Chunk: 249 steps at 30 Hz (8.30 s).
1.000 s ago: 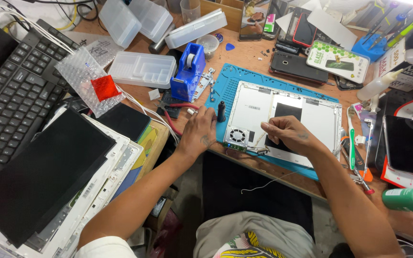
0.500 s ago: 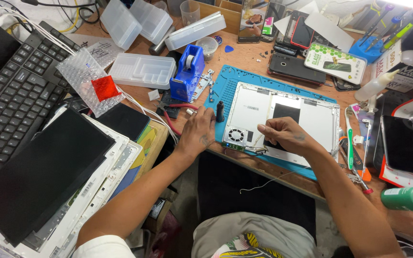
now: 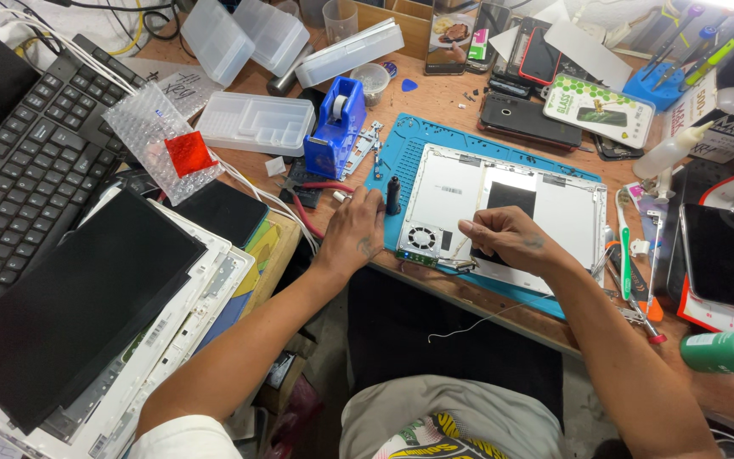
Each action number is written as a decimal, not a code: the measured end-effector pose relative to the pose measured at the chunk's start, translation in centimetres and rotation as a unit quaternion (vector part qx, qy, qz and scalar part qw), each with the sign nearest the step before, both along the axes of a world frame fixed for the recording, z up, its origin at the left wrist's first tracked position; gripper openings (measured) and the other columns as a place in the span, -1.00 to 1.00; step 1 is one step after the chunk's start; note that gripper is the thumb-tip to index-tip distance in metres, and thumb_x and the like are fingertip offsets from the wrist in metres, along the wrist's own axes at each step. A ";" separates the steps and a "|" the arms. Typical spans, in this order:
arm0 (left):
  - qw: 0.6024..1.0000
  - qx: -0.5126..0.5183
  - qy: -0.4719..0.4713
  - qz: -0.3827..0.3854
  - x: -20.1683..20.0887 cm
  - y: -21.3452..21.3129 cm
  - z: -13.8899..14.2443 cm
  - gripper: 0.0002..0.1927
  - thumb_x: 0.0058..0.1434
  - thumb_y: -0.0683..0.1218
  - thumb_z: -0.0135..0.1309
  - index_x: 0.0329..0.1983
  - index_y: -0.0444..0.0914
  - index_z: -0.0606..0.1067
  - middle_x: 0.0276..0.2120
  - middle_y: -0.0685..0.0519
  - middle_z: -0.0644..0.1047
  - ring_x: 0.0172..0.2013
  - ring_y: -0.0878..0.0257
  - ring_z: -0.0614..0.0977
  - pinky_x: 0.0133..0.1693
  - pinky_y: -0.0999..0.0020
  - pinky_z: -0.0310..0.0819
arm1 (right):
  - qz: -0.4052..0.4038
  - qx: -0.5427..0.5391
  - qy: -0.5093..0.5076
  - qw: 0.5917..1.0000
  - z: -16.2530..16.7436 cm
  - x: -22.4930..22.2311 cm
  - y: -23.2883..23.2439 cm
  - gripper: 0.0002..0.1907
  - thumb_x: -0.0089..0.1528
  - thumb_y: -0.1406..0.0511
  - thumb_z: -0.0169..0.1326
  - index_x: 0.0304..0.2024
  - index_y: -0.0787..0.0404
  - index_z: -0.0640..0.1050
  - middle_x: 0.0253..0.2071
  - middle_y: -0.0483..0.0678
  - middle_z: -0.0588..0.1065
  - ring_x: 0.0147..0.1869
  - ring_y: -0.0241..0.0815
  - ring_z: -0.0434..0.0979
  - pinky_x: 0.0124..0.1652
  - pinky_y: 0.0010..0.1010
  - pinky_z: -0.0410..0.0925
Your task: The person holds a small circuit board with a cooling fan and connects a white power cable to it, causing the fan to spin. They then place the board on a disassembled laptop chassis and continue to adjust the cable and components.
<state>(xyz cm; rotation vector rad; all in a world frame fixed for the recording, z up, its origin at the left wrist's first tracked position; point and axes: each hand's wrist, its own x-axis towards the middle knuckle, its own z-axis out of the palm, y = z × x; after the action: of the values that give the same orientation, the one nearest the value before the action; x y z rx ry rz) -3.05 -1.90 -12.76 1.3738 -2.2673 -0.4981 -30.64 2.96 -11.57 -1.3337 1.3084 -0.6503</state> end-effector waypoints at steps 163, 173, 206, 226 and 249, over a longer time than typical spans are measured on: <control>1.000 0.004 -0.012 0.007 0.0 0.0 0.1 -0.86 0.30 -0.18 -0.01 -0.15 -0.36 0.37 -0.19 -0.23 0.46 -0.10 -0.18 0.58 -0.08 -0.04 0.50 | -0.013 -0.250 0.201 0.947 -0.3 2.1 0.3 -0.56 0.33 0.03 0.04 -0.05 0.28 0.58 -0.09 0.15 0.59 -0.03 0.05 0.63 -0.12 -0.15 0.50; 0.999 0.016 -0.026 0.011 -0.1 0.0 0.1 -0.85 0.31 -0.17 -0.02 -0.15 -0.36 0.37 -0.18 -0.22 0.46 -0.10 -0.16 0.58 -0.06 -0.03 0.50 | -0.010 -0.245 0.204 0.948 -0.2 2.1 0.3 -0.55 0.32 0.02 0.04 -0.07 0.28 0.58 -0.10 0.14 0.59 -0.07 0.03 0.63 -0.14 -0.16 0.50; 1.000 0.008 -0.018 0.007 -0.5 -0.2 -0.2 -0.85 0.33 -0.16 -0.04 -0.15 -0.36 0.39 -0.19 -0.22 0.47 -0.09 -0.17 0.58 -0.05 -0.04 0.50 | -0.010 -0.247 0.216 0.945 -0.4 1.8 0.4 -0.56 0.30 0.04 0.06 -0.06 0.27 0.58 -0.10 0.14 0.59 -0.22 -0.02 0.64 -0.24 -0.21 0.50; 1.000 0.015 -0.023 0.008 -0.6 -0.1 -0.1 -0.85 0.34 -0.15 -0.05 -0.15 -0.36 0.38 -0.20 -0.20 0.47 -0.10 -0.14 0.58 -0.06 -0.02 0.51 | -0.010 -0.240 0.217 0.946 -0.4 1.7 0.4 -0.56 0.30 0.03 0.07 -0.06 0.27 0.58 -0.09 0.13 0.58 -0.15 -0.01 0.64 -0.19 -0.21 0.51; 1.000 -0.003 -0.007 0.005 -0.5 -0.1 -0.6 -0.86 0.29 -0.17 -0.02 -0.15 -0.36 0.39 -0.19 -0.23 0.46 -0.10 -0.18 0.58 -0.06 -0.06 0.49 | -0.011 -0.244 0.212 0.946 -0.4 1.8 0.5 -0.57 0.30 0.04 0.07 -0.06 0.27 0.58 -0.09 0.13 0.59 -0.08 0.00 0.63 -0.17 -0.20 0.51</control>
<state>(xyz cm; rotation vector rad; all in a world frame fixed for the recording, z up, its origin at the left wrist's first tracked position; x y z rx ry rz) -3.51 -2.04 -13.37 1.3897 -2.2689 -0.4809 -28.88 3.46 -11.94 -1.9455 1.5656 -0.7619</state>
